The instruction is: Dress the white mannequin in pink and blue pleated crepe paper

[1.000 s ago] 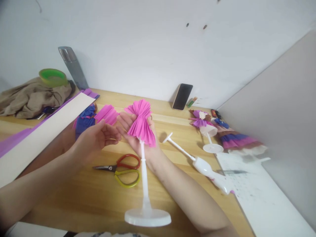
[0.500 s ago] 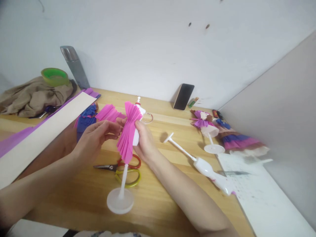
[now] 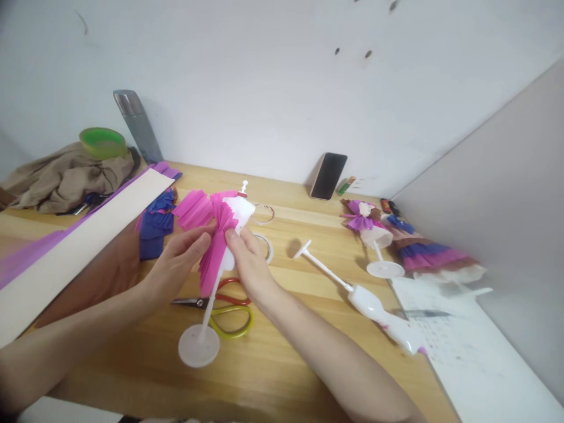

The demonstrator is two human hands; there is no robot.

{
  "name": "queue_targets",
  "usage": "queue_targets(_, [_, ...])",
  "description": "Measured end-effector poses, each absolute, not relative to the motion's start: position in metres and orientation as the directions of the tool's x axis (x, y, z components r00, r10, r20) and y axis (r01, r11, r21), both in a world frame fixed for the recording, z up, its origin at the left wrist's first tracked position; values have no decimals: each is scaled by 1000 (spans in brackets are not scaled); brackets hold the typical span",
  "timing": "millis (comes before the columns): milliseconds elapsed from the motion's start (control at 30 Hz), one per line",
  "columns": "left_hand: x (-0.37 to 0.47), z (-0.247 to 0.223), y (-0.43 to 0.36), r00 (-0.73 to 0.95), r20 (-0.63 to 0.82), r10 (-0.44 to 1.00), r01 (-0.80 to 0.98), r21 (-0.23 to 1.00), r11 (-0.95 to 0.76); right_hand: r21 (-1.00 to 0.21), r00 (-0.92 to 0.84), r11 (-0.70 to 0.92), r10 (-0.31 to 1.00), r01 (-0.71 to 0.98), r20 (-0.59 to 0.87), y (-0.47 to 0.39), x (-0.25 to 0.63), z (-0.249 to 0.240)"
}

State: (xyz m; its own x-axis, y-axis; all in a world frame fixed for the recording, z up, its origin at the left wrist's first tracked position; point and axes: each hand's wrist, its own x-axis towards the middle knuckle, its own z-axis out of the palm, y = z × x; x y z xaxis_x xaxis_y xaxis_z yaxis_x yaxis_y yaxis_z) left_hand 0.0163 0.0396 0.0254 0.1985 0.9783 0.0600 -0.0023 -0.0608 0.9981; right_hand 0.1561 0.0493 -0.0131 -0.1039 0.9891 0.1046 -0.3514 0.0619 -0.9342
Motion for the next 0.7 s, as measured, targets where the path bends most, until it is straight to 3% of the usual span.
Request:
queue_targets(200, [19,30,36,200,26,979,-6,1000,-26,-947,-173,117,969,-298,175,46,156,-12])
queue_targets(433, [17,29,34,196,69,978,85,993,-87,-941,-182,326,923,-92,338,46,156,-1])
queue_targets(700, [18,27,35,145,50,988,78,995,-62,-919,-232,394,895,12,381,46,160,-5])
